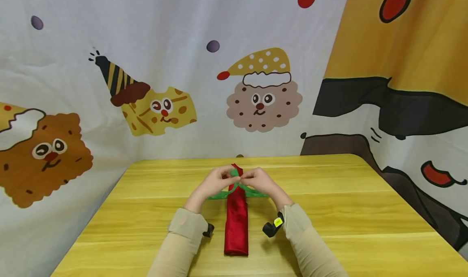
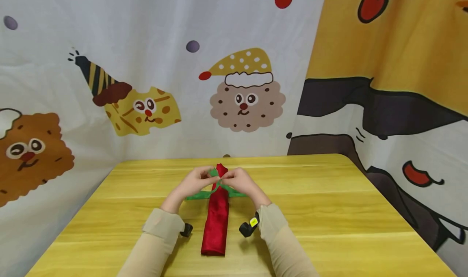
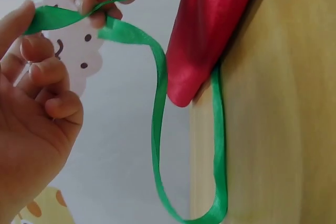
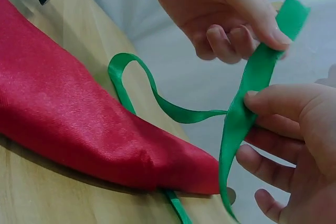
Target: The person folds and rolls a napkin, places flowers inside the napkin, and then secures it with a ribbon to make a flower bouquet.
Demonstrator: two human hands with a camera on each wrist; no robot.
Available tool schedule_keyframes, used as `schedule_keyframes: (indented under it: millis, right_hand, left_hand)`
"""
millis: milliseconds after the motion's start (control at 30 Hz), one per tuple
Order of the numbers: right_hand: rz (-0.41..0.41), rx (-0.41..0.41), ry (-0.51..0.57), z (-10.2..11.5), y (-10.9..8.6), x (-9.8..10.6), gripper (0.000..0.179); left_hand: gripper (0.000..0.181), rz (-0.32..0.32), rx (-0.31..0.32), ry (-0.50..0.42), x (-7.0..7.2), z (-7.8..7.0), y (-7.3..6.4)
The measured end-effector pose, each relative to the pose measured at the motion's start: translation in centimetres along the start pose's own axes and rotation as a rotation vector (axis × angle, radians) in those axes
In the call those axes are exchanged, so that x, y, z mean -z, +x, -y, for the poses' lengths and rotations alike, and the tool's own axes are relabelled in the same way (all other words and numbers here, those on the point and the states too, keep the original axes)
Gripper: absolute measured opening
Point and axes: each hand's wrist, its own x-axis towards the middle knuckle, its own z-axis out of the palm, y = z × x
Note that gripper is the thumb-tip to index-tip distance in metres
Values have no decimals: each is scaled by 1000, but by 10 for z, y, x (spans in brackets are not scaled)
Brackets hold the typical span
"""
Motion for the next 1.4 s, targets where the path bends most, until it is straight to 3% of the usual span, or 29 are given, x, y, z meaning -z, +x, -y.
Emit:
schedule_keyframes:
  millis: [33,133,233,500,633,933,1267,1400]
  right_hand:
    - [4,-2,-6,6,-3,2,21]
    - [5,-27,0,25,-11,6,23]
    - [0,-46,19,38,-18,11,25]
    - [-52,-71,39,-1,-7,28,29]
    - [-29,-64,27,-5,-10,44,30]
    - [135,-47,22,-6,-27,77,31]
    - [83,-140,1,-23,-41,102,34]
    - [57,-189,-11,-33,-46,110,34]
  left_hand:
    - [37,-26,19,11,1,0,0]
    - [35,-109,51,23,7,0,-2]
    - [27,-176,32,8,14,4,-4]
    - [23,-330,2,-51,38,10,-13]
    - [24,-367,18,-60,50,13,-16]
    - [32,-410,114,-85,69,21,-27]
    - [31,-498,249,-174,92,36,-44]
    - [28,-525,336,-238,102,41,-53]
